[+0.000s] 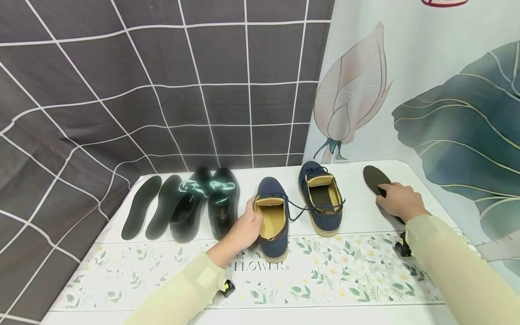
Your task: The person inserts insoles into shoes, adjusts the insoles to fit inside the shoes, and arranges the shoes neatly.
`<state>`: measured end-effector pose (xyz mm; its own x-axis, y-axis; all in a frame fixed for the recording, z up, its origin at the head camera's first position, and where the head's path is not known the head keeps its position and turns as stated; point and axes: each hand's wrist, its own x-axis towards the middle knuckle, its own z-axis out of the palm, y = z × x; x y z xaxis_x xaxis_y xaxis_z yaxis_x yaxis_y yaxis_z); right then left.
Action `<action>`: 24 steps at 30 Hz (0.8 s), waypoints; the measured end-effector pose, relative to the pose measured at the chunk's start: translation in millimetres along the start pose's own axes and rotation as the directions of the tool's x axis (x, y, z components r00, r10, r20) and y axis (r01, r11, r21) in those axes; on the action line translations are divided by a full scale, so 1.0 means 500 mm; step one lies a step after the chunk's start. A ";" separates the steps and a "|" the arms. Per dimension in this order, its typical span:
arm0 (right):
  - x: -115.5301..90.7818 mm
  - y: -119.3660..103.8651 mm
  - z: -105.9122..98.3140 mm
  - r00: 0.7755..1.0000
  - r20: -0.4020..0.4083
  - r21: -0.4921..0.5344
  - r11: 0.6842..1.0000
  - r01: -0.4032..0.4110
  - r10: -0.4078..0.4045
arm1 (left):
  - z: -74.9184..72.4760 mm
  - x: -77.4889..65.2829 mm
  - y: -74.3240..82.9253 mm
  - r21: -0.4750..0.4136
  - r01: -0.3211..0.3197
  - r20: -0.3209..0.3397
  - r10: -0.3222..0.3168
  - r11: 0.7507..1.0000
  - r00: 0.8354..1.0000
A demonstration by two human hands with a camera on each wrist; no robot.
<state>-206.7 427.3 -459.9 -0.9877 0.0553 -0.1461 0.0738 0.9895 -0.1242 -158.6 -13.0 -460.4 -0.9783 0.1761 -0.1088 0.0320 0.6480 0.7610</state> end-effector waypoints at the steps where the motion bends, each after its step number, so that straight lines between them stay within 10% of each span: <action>1: -0.002 -0.002 -0.001 1.000 -0.004 0.000 1.000 0.006 -0.006 | 0.000 0.000 0.001 -0.002 0.002 0.000 -0.002 1.000 1.000; 24: -0.021 -0.017 0.000 0.998 -0.054 -0.076 0.997 -0.028 0.023 | -0.001 -0.001 -0.003 -0.006 -0.007 0.006 0.007 1.000 1.000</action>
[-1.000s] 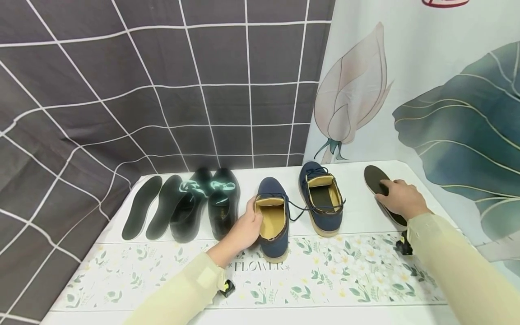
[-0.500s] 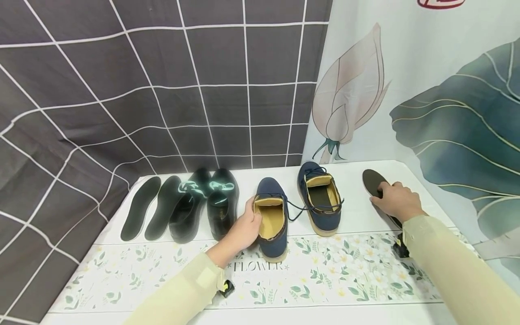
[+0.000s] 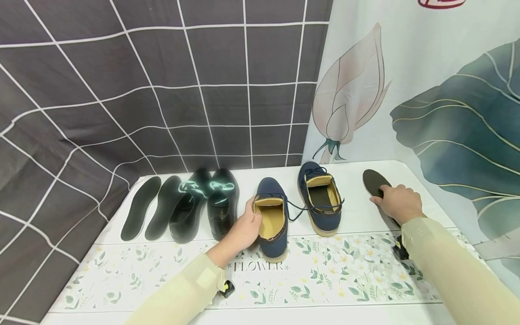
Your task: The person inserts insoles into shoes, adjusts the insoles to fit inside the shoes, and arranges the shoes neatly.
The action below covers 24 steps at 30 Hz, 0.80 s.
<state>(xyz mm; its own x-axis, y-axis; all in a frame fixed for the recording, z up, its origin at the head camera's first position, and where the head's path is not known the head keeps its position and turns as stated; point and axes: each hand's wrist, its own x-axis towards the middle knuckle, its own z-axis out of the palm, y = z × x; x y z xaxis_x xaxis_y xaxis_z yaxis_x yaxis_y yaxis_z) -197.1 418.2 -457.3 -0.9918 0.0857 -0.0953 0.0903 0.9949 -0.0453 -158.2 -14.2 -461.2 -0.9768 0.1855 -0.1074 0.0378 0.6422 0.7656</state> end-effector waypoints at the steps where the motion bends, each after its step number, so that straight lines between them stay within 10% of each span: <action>1: 0.000 0.000 -0.001 1.000 0.008 0.006 1.000 -0.006 0.006 | 0.000 0.000 0.000 -0.001 0.001 -0.002 -0.001 1.000 1.000; 24: 0.002 -0.015 -0.013 0.991 -0.047 0.012 0.992 0.129 -0.129 | 0.002 0.000 -0.002 -0.003 0.009 -0.014 -0.009 1.000 1.000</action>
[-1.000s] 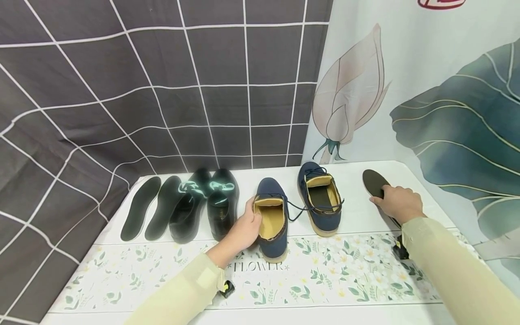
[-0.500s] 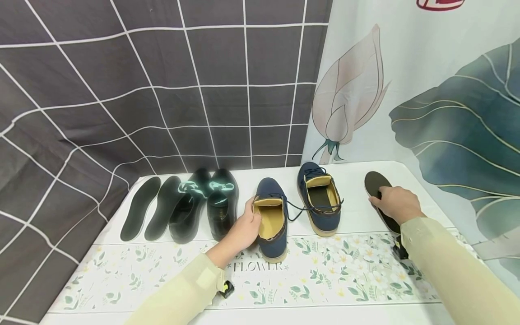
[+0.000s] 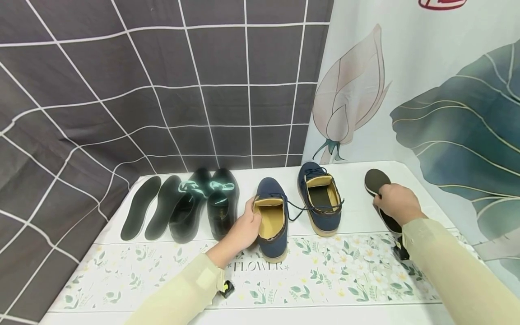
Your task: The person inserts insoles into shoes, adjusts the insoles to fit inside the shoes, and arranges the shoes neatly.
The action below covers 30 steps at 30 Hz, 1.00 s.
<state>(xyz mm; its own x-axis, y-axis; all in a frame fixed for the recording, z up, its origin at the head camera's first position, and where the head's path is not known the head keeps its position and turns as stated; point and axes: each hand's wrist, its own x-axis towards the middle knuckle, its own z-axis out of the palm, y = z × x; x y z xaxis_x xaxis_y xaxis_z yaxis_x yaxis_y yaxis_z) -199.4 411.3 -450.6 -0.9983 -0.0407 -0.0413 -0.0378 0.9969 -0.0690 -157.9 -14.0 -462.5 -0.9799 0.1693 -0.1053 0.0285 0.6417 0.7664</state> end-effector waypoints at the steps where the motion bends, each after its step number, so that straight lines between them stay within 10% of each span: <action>1: -0.001 -0.002 0.000 1.000 -0.006 0.000 1.000 0.001 -0.001 | 0.000 0.000 0.000 0.001 0.000 -0.001 0.000 1.000 1.000; 30: -0.032 -0.061 -0.057 0.984 -0.176 0.094 0.995 0.033 -0.016 | 0.004 0.002 0.001 -0.008 0.008 -0.012 -0.008 1.000 1.000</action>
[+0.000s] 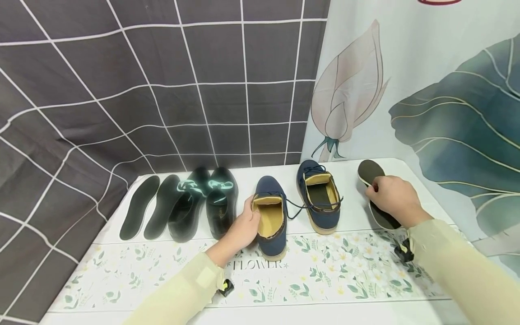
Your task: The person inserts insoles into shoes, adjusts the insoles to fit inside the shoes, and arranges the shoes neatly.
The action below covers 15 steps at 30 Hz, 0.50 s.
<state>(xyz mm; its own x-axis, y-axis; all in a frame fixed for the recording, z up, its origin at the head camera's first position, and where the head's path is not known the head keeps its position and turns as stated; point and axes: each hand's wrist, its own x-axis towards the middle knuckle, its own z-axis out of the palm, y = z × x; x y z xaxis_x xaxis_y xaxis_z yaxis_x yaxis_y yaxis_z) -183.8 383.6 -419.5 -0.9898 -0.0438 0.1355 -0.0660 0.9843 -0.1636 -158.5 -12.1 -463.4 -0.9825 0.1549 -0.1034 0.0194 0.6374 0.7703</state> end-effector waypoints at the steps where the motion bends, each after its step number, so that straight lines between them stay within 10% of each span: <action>1: -0.002 -0.006 -0.004 1.000 0.003 0.004 1.000 0.001 -0.001 | 0.000 0.000 0.000 0.000 -0.001 0.001 0.001 1.000 1.000; 15: -0.045 -0.114 -0.059 0.988 -0.096 0.042 0.991 0.125 -0.120 | -0.002 0.000 -0.001 -0.006 -0.007 0.012 0.007 1.000 1.000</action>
<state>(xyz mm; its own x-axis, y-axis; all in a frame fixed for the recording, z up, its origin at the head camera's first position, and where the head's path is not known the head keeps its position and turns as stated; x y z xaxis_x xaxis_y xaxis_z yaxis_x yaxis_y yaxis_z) -154.2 333.7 -384.4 -0.9579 -0.1453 0.2477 -0.1943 0.9631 -0.1864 -158.9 -13.1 -463.0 -0.9801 0.1684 -0.1050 0.0256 0.6316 0.7749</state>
